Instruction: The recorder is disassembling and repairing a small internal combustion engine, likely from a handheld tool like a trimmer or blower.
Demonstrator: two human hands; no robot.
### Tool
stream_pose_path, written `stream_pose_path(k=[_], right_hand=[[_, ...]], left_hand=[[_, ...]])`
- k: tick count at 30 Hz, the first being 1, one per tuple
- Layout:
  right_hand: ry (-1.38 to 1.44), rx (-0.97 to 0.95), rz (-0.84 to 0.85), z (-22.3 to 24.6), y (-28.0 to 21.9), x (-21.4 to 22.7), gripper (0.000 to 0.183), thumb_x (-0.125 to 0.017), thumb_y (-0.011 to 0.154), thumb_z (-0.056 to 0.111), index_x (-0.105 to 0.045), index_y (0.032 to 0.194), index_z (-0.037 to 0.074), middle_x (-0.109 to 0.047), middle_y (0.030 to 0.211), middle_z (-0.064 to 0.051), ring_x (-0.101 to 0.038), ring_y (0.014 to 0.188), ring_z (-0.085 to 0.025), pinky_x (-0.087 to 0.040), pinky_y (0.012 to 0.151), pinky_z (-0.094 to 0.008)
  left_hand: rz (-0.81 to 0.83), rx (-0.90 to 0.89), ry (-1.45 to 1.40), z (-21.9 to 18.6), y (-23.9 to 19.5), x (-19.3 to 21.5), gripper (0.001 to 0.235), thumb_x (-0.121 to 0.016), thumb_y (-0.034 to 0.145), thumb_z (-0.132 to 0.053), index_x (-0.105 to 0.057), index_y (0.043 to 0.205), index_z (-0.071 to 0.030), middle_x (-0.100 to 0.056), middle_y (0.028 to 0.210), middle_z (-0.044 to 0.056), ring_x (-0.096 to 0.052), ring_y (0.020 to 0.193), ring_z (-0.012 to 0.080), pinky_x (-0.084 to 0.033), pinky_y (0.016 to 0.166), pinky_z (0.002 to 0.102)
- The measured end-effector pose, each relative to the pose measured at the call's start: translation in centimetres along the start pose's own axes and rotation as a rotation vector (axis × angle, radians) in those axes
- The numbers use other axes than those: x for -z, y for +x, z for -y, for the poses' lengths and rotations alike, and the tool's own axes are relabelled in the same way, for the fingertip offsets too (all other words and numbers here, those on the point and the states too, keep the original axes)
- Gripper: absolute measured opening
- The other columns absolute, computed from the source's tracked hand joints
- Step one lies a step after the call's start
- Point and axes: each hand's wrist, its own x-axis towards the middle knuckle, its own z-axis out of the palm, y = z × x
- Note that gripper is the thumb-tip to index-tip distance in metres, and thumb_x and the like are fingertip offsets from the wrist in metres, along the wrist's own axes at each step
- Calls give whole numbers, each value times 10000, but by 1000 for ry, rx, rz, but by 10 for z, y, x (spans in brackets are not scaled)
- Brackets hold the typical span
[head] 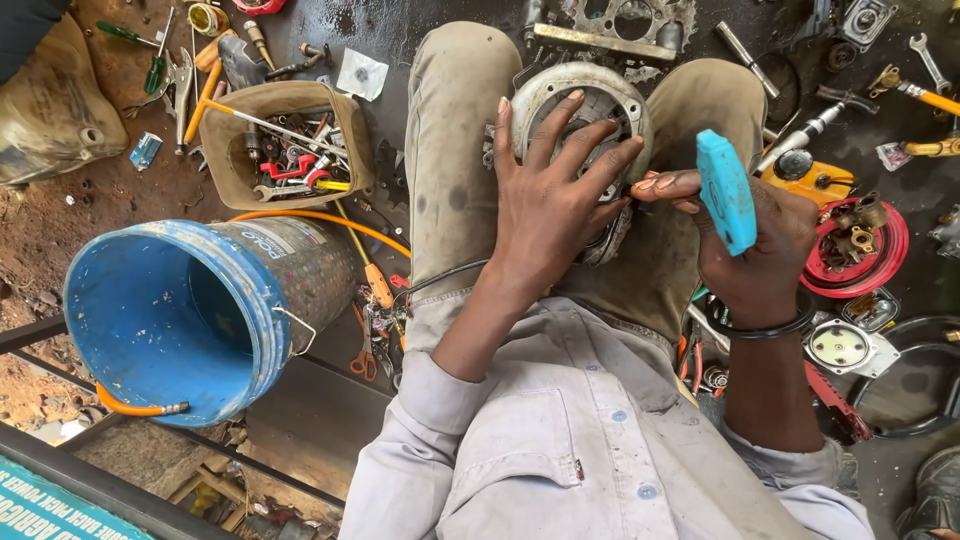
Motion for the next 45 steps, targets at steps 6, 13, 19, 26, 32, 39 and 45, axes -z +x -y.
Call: stream_pose_path(k=[6,13,19,26,32,39,45], right_hand=[[79,-33,-61,-2,-1,-4,157,-565,1078,-169,-644,1178,-78,-742,1092,-156,-768,1014,-228,-623,901,-294],[4,204,-44,-5,-3,-13,87,-639,996,-100,-660,1070,-62,-748,1044,-159,-770,995,-264,-634,991,-390],[107,155,-168,-11,-5,-17,200,-794,931,-44,-641,1056,-11,-725,1040,-111,-742,1037,-198,-605,1068,-421],[25,7,-30,-7,0,-6,303,-677,904,-120,-716,1184,-8,-760,1166,-114,-722,1196,-259,-558,1090,-362],[-37,41,-155,-23,-14,-17,280,-699,892,-123,-712,1127,27,-771,1032,-70,-753,957,-176,-562,1021,-305],[299,-61,-194,4,-3,-26,399,-782,866,-86,-589,1182,61,-666,1104,-84,-661,1066,-113,-559,981,-279],[-23,4,-152,9,-2,-22,209,-748,896,-98,-761,1070,16,-748,1112,-78,-701,1067,-162,-541,1008,-324]], left_hand=[[18,2,11,1,1,1,583,-906,722,-289,-708,1270,-273,-624,1310,-44,-455,1427,234,-116,1284,688],[-5,-5,-7,0,2,9,541,-907,750,-295,-713,1253,-259,-611,1334,-39,-437,1447,238,-102,1290,697],[-112,-59,-294,3,1,6,438,-884,691,-278,-733,1096,-213,-682,1248,-30,-515,1390,259,-131,1266,630],[-120,-119,-315,4,-4,-8,234,-846,854,-182,-756,1066,-144,-752,1092,-25,-676,1203,143,-270,1283,569],[-184,-106,-358,-5,-1,-2,230,-849,794,-233,-772,1005,-182,-758,1026,-26,-678,1165,177,-270,1237,563],[-131,-107,-383,0,-9,-17,213,-781,843,-74,-773,1037,-163,-770,1020,-16,-711,1111,120,-293,1300,484],[-123,-170,-252,-3,-10,-12,192,-781,849,-70,-757,1021,-150,-771,1108,-30,-671,1287,164,-220,1323,555]])
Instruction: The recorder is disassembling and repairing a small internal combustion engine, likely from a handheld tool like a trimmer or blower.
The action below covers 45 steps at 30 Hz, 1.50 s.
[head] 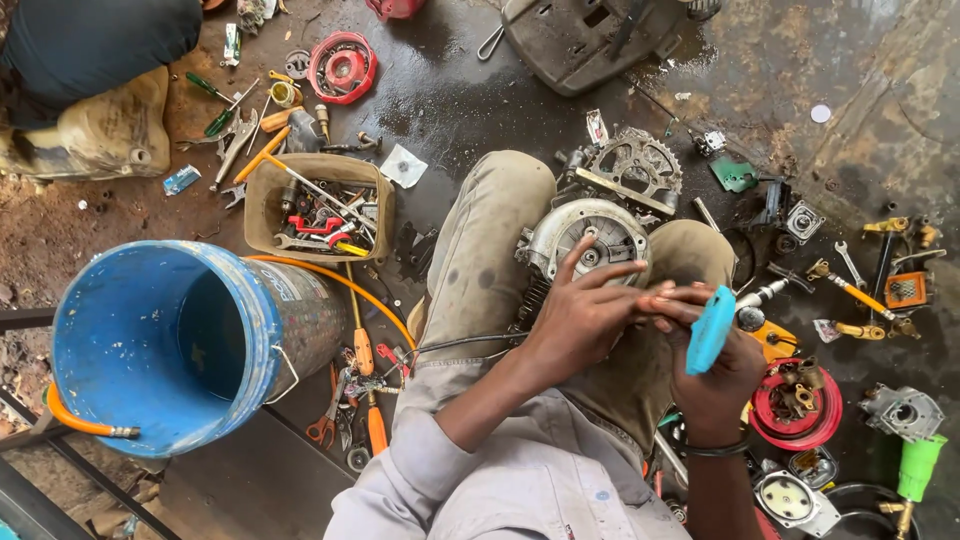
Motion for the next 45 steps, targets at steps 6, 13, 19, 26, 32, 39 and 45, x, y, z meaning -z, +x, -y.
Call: stream_pose_path(k=[6,13,19,26,32,39,45], right_hand=[[29,101,-130,-13,-10,-11,222,-858,844,-1,-725,1014,53,-741,1013,-46,-714,1028,-174,-533,1084,-367],[123,-68,12,-5,-3,6,201,-792,871,-42,-735,1054,18,-749,1056,-71,-723,991,-173,-567,928,-320],[31,31,20,-20,-6,6,210,-739,868,-66,-736,1060,19,-756,1056,-79,-733,1007,-168,-576,966,-313],[74,-43,-27,-20,-8,-3,286,-838,799,-7,-644,1010,-3,-709,1037,-67,-693,999,-167,-559,900,-286],[55,18,77,-14,-3,1,181,-672,882,-62,-745,1026,22,-760,1008,-87,-715,1062,-198,-572,932,-312],[24,83,-99,-33,-9,-6,238,-864,775,28,-691,937,51,-720,917,-56,-694,955,-189,-551,988,-383],[141,47,120,-2,7,1,212,-713,862,-63,-739,1057,15,-756,1049,-85,-698,1060,-225,-555,939,-331]], left_hand=[[-116,133,-92,-8,3,2,280,-859,744,-176,-767,1006,-208,-750,1061,-61,-634,1246,194,-162,1243,587],[63,113,-29,5,-9,1,323,-796,781,-52,-776,1062,-208,-757,1104,-90,-644,1282,96,-191,1294,542],[42,-7,171,-15,3,17,502,-798,840,-135,-744,1337,-172,-747,1220,-85,-571,1367,153,-150,1259,594],[-76,139,-58,-2,-14,-5,252,-819,852,-193,-740,1090,-208,-738,1080,-54,-658,1252,152,-242,1281,572],[12,24,-5,-5,-8,9,281,-772,826,-76,-755,1087,-177,-760,1140,-34,-654,1296,160,-243,1272,563],[-116,86,-19,-12,-5,4,205,-803,859,-232,-735,1050,-200,-748,1094,-38,-627,1245,197,-289,1190,545],[-12,77,-28,-4,-12,0,234,-755,920,-138,-769,1151,-168,-748,1099,-42,-657,1261,160,-318,1223,507]])
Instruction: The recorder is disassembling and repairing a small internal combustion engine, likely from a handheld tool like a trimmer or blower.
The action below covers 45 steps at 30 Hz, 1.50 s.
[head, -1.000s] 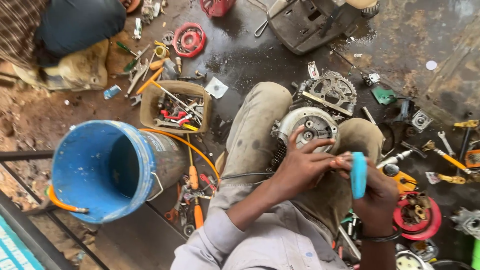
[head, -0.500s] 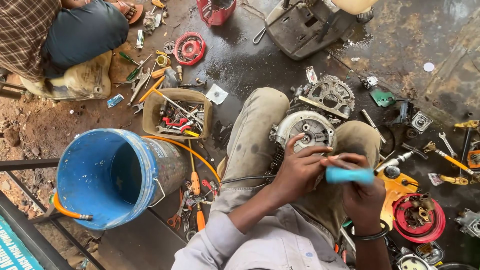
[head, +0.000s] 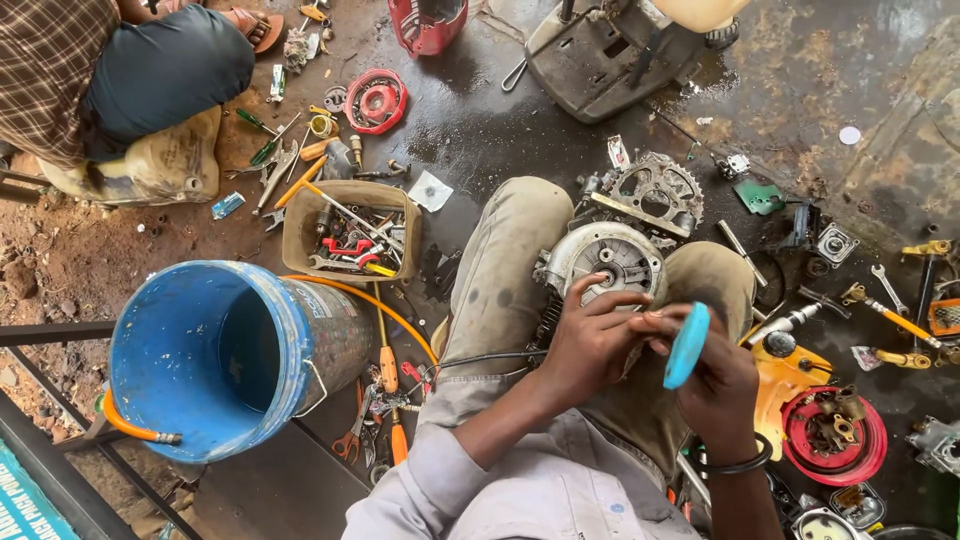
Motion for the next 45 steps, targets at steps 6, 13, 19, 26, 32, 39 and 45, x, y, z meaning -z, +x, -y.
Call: stream_pose_path(k=[6,13,19,26,32,39,45], right_hand=[[-18,-63,-91,-20,-13,1,231,-757,823,-52,-754,1043,18,-740,1031,-78,-706,1047,-144,-592,928,-283],[91,-103,-210,-16,-3,-6,422,-926,683,58,-620,972,94,-677,981,-4,-639,1046,-130,-557,937,-275],[-135,54,-33,-15,-10,2,304,-663,814,-156,-733,1053,17,-755,1093,-107,-683,1121,-236,-535,1030,-378],[2,-52,-228,-26,-17,-11,257,-847,807,-60,-695,996,29,-674,976,-47,-637,982,-152,-547,941,-299],[54,-34,-156,-5,-7,-9,247,-808,866,-21,-663,1057,37,-678,1067,-47,-649,1075,-142,-547,957,-274],[-76,-99,-148,-7,-17,-12,152,-746,952,-39,-749,1096,8,-743,1063,-74,-684,944,-155,-528,956,-294],[-93,-84,-198,3,-6,-22,109,-744,953,-48,-737,1040,18,-741,915,-52,-709,819,-149,-587,909,-304]], left_hand=[[-19,-16,-14,-17,14,21,458,-771,868,-142,-715,1316,-64,-747,1217,37,-602,1311,261,-286,1189,548],[-50,65,-24,0,7,-5,178,-807,843,-136,-768,1013,-175,-759,1017,-18,-696,1168,183,-413,1164,471],[58,-11,-10,1,11,-6,303,-711,820,-25,-740,1105,-122,-770,1190,26,-692,1276,138,-303,1349,540],[44,-83,140,-14,19,14,610,-746,816,-129,-625,1413,-99,-716,1325,32,-541,1427,255,-148,1281,595],[-29,64,-177,2,10,-3,214,-769,870,-86,-716,1077,-92,-731,1120,60,-641,1301,224,-380,1306,489],[104,-99,-154,0,15,24,291,-681,848,61,-748,1076,-107,-740,1168,58,-646,1336,239,-366,1307,522],[60,203,-23,7,7,53,394,-675,919,1,-693,1288,-135,-725,1223,65,-620,1311,274,-400,1189,493]])
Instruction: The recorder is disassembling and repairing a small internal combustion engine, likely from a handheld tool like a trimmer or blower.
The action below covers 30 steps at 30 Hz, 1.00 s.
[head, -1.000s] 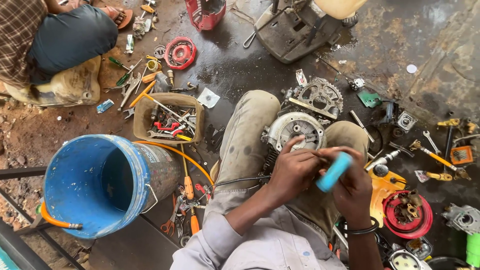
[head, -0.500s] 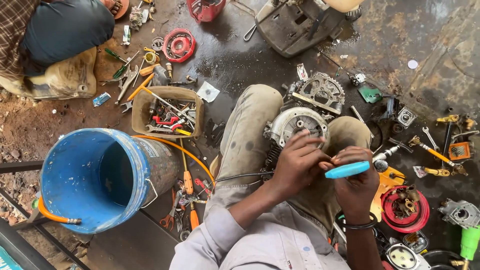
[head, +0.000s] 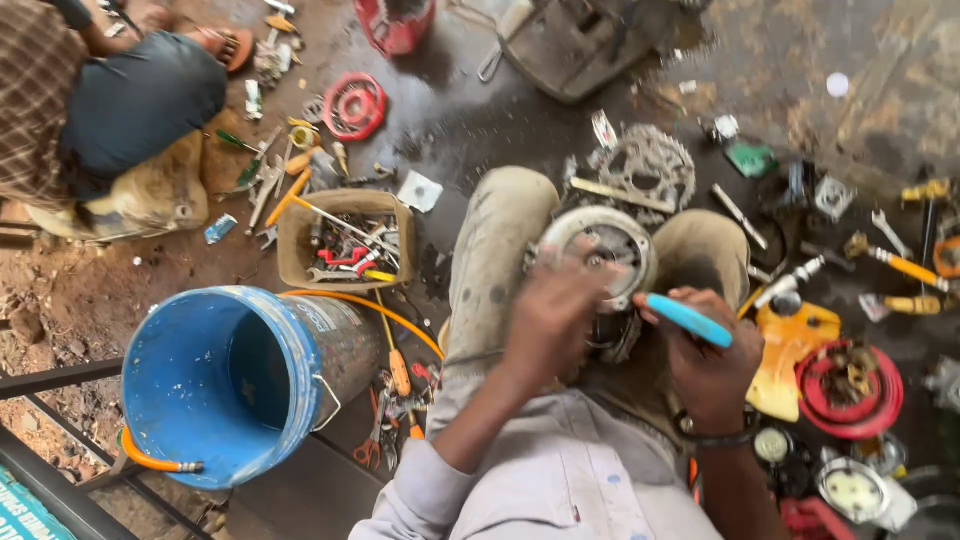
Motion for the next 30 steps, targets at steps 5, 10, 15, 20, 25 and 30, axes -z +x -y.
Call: stream_pose_path(k=[5,10,15,20,25,30], right_hand=[[-56,-31,144,9,26,28,452,-815,800,57,-558,1164,-15,-677,1151,-93,-681,969,-176,-555,878,-356],[-729,809,490,16,76,85,448,-783,838,85,-528,1187,204,-575,1411,-65,-611,1248,-244,-526,1056,-429],[-826,1415,898,29,107,92,544,-627,915,278,-589,1398,32,-667,1372,-111,-631,1201,-211,-518,998,-467],[-990,720,1060,46,122,62,669,-605,909,501,-548,1477,153,-710,877,-59,-673,742,-184,-565,723,-375],[-876,-371,1015,65,141,55,674,-644,958,476,-480,1572,249,-633,577,-67,-648,489,-208,-520,528,-359],[-992,177,1066,26,127,83,662,-620,930,523,-480,1504,227,-711,883,-130,-684,822,-264,-524,772,-378]], left_hand=[[-280,22,71,20,-11,27,285,-719,971,-90,-681,1253,-83,-730,1257,86,-595,1378,337,-364,1239,506],[-277,98,112,31,-22,40,315,-726,988,-190,-682,1285,-96,-720,1262,87,-603,1336,326,-418,1162,474],[-161,75,120,25,-12,36,556,-744,954,-322,-580,1424,-76,-624,1363,176,-566,1337,363,-423,1128,463],[-107,201,-17,21,9,27,582,-684,1003,-377,-525,1463,-59,-635,1373,186,-602,1286,361,-452,1095,444],[-75,297,-135,13,26,26,603,-656,1014,-397,-500,1484,-54,-637,1361,199,-612,1278,344,-468,1079,416],[-5,151,-30,34,23,2,790,-794,929,-410,-457,1562,-79,-558,1514,187,-513,1398,349,-418,1169,478]])
